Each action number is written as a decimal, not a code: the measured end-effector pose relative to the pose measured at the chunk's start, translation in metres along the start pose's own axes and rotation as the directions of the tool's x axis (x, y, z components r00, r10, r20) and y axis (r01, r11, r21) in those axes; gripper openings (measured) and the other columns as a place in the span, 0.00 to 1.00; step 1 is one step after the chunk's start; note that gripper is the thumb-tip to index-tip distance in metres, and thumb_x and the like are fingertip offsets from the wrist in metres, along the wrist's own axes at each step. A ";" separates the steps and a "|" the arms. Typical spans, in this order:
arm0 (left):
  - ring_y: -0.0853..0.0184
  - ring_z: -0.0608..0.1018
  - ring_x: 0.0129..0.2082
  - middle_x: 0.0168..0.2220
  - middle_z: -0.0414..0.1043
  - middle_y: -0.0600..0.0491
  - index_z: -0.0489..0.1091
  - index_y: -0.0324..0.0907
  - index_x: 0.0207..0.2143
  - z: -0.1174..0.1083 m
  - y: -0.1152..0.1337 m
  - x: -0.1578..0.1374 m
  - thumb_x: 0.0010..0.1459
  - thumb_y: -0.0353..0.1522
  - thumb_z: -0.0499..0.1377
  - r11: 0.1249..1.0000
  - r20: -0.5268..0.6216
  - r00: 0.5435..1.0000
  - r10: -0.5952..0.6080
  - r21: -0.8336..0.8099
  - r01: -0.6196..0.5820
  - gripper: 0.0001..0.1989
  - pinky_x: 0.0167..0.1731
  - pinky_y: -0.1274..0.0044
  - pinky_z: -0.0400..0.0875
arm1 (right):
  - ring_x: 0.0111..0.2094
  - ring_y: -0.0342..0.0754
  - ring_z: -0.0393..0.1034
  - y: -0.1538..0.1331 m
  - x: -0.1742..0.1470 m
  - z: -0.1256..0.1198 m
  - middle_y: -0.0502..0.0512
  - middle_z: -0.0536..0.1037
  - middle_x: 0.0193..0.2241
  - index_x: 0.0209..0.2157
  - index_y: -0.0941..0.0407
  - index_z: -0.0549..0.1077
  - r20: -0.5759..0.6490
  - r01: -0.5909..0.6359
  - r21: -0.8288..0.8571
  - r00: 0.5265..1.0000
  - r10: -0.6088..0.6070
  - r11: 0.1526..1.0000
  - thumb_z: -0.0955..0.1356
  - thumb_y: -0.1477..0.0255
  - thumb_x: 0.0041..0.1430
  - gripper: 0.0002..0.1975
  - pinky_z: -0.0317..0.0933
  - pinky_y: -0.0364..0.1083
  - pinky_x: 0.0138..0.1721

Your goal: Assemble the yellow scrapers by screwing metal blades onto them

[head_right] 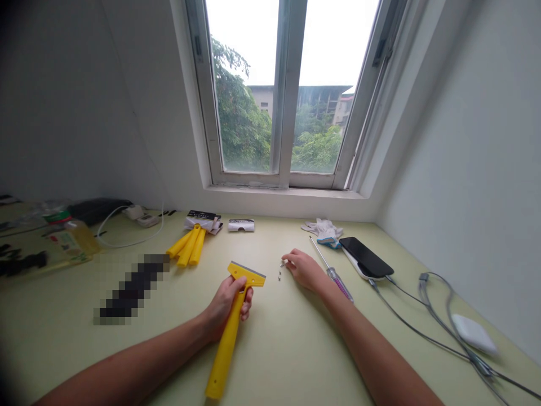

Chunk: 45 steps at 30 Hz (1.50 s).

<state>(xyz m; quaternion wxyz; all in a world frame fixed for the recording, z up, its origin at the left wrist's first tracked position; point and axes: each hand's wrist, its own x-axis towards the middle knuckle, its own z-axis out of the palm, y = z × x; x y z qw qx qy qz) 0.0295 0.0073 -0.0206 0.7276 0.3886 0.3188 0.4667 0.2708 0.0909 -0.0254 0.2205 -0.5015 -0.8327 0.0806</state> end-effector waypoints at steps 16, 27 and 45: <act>0.76 0.64 0.15 0.24 0.65 0.58 0.56 0.42 0.32 -0.001 -0.003 0.001 0.54 0.43 0.56 1.000 0.003 1.000 0.006 0.027 -0.006 0.15 0.14 0.81 0.60 | 0.30 0.47 0.66 -0.012 0.001 -0.005 0.55 0.73 0.29 0.27 0.57 0.72 0.035 -0.064 -0.021 0.997 0.064 0.998 0.64 0.72 0.54 0.06 0.57 0.45 0.33; 0.75 0.64 0.13 0.23 0.65 0.58 0.57 0.41 0.34 0.001 -0.009 0.001 0.58 0.42 0.54 0.990 0.016 0.994 0.110 0.090 -0.111 0.14 0.12 0.81 0.62 | 0.30 0.44 0.64 -0.100 -0.006 -0.029 0.51 0.72 0.27 0.27 0.55 0.69 0.034 0.161 0.197 0.985 -0.171 0.967 0.65 0.74 0.52 0.02 0.58 0.44 0.34; 0.76 0.65 0.13 0.22 0.64 0.58 0.58 0.40 0.35 0.004 -0.012 -0.004 0.61 0.43 0.51 0.952 0.045 0.975 0.219 0.210 -0.224 0.14 0.12 0.82 0.61 | 0.30 0.44 0.63 -0.122 -0.013 -0.036 0.50 0.72 0.26 0.25 0.55 0.69 0.074 0.174 0.077 0.981 -0.180 0.982 0.65 0.78 0.50 0.04 0.56 0.44 0.35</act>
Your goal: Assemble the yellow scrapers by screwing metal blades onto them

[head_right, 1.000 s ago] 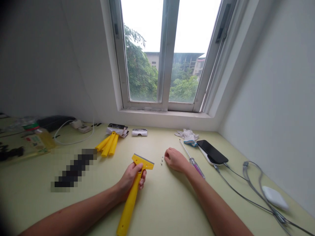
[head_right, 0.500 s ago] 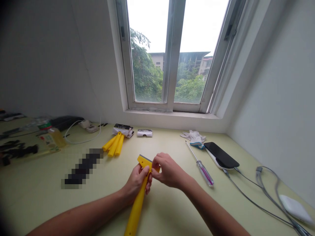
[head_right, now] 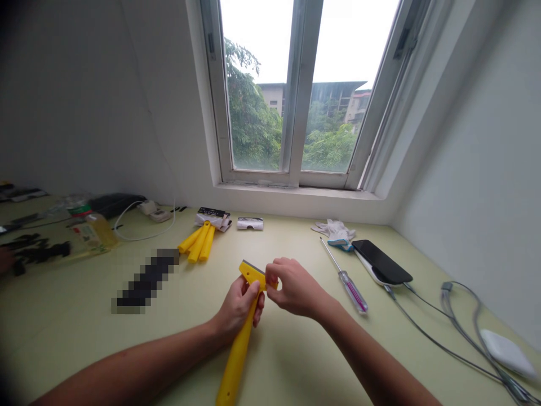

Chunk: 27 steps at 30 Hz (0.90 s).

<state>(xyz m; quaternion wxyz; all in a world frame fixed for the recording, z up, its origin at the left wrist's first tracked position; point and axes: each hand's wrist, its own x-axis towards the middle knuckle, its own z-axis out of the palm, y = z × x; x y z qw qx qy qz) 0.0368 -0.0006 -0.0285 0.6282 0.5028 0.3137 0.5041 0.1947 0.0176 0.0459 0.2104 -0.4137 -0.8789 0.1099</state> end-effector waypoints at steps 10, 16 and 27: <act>0.76 0.64 0.12 0.22 0.64 0.60 0.59 0.40 0.37 0.003 0.005 -0.002 0.62 0.41 0.50 1.000 0.022 1.000 0.019 -0.003 -0.019 0.13 0.11 0.83 0.60 | 0.29 0.42 0.65 0.005 0.002 -0.009 0.49 0.72 0.28 0.30 0.54 0.73 0.079 -0.115 0.236 0.992 0.099 0.965 0.67 0.71 0.53 0.03 0.58 0.41 0.29; 0.76 0.65 0.13 0.22 0.64 0.59 0.57 0.40 0.35 0.002 0.002 -0.003 0.62 0.41 0.51 1.000 0.006 1.000 0.002 -0.031 -0.002 0.13 0.11 0.82 0.61 | 0.31 0.43 0.67 0.008 -0.001 -0.009 0.52 0.74 0.32 0.31 0.54 0.76 0.053 0.053 0.139 0.997 -0.061 0.989 0.67 0.72 0.57 0.05 0.60 0.42 0.35; 0.76 0.64 0.12 0.21 0.64 0.59 0.57 0.40 0.34 0.003 0.002 -0.005 0.62 0.41 0.51 0.999 -0.006 1.000 -0.003 -0.033 0.002 0.12 0.11 0.82 0.60 | 0.32 0.45 0.67 0.005 -0.004 -0.010 0.53 0.74 0.30 0.32 0.56 0.74 0.058 0.221 -0.128 0.975 -0.215 0.967 0.65 0.75 0.59 0.05 0.60 0.44 0.36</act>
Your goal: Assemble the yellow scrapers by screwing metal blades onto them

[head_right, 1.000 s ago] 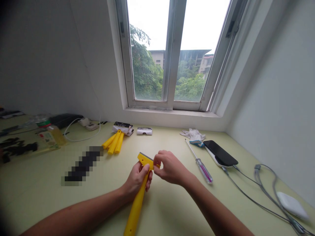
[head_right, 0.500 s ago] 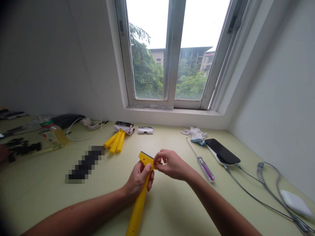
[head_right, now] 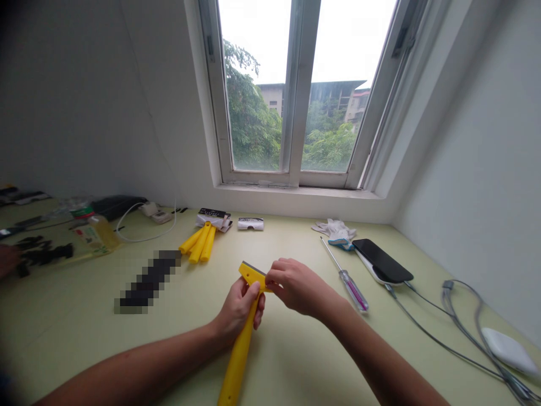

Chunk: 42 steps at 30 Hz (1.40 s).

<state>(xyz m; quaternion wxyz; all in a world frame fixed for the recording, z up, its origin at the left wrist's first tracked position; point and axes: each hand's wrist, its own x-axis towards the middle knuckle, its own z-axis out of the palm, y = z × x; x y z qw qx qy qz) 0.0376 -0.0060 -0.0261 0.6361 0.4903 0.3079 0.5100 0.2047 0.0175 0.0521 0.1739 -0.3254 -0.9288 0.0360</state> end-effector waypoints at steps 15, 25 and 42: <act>0.77 0.64 0.12 0.22 0.64 0.59 0.57 0.41 0.32 -0.002 -0.002 0.001 0.61 0.42 0.51 0.999 -0.088 0.995 -0.035 -0.027 0.033 0.13 0.12 0.82 0.60 | 0.34 0.47 0.64 -0.007 -0.003 0.010 0.54 0.75 0.32 0.36 0.54 0.73 0.011 0.107 -0.237 0.994 -0.108 0.966 0.62 0.77 0.62 0.09 0.57 0.47 0.36; 0.76 0.64 0.12 0.22 0.64 0.59 0.57 0.41 0.34 -0.001 0.007 0.002 0.60 0.43 0.51 1.000 -0.016 1.000 -0.005 -0.019 0.004 0.14 0.11 0.82 0.60 | 0.34 0.46 0.68 0.007 0.002 0.016 0.55 0.74 0.36 0.35 0.55 0.71 -0.087 -0.266 0.492 0.932 0.351 0.829 0.68 0.66 0.55 0.08 0.63 0.46 0.35; 0.60 0.75 0.39 0.44 0.65 0.44 0.58 0.43 0.47 -0.012 0.039 0.017 0.59 0.41 0.52 0.779 -0.099 0.966 0.238 0.613 -0.129 0.17 0.27 0.71 0.74 | 0.25 0.43 0.69 0.030 -0.001 0.017 0.52 0.75 0.26 0.31 0.61 0.73 0.251 -0.392 0.885 0.855 0.454 0.250 0.71 0.71 0.45 0.10 0.64 0.44 0.31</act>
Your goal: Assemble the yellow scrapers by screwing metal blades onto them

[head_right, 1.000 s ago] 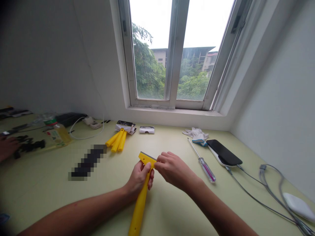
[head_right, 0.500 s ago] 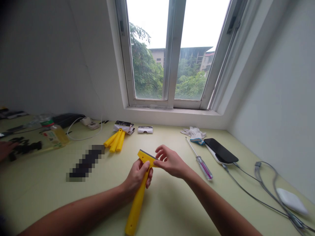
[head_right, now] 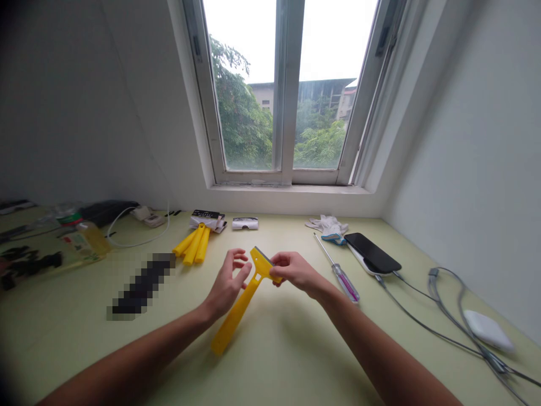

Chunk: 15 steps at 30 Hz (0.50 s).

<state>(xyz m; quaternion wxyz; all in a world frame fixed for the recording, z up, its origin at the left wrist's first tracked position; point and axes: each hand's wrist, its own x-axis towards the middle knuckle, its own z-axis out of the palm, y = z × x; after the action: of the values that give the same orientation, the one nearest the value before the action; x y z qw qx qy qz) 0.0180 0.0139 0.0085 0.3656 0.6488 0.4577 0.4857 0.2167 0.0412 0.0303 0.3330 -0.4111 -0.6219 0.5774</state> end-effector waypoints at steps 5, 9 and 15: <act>0.52 0.62 0.57 0.51 0.64 0.44 0.67 0.44 0.46 0.001 0.010 0.002 0.56 0.29 0.56 0.674 0.269 0.798 0.540 0.429 -0.601 0.14 0.53 0.57 0.63 | 0.24 0.42 0.68 0.001 0.001 -0.001 0.49 0.73 0.22 0.29 0.61 0.72 -0.049 -0.037 0.097 0.998 0.042 0.995 0.71 0.73 0.43 0.09 0.64 0.45 0.31; 0.55 0.64 0.56 0.48 0.69 0.46 0.66 0.44 0.49 0.010 0.000 0.004 0.57 0.25 0.54 0.641 0.353 0.767 0.535 0.421 -0.641 0.17 0.52 0.59 0.66 | 0.24 0.42 0.68 0.004 0.002 0.003 0.49 0.73 0.22 0.28 0.61 0.72 -0.069 -0.033 0.147 0.997 0.044 0.989 0.73 0.71 0.42 0.11 0.64 0.45 0.30; 0.57 0.67 0.54 0.45 0.72 0.46 0.68 0.42 0.48 0.008 -0.007 0.006 0.59 0.23 0.51 0.624 0.386 0.738 0.553 0.395 -0.674 0.16 0.52 0.61 0.67 | 0.24 0.43 0.70 0.002 -0.001 0.009 0.49 0.74 0.22 0.27 0.61 0.71 -0.107 -0.069 0.183 0.990 0.090 0.981 0.74 0.73 0.40 0.11 0.65 0.44 0.29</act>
<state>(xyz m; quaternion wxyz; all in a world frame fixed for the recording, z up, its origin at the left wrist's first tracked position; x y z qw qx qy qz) 0.0248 0.0220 0.0018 0.0406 0.8894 0.2732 0.3641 0.2092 0.0365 0.0274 0.3804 -0.4367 -0.5304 0.6190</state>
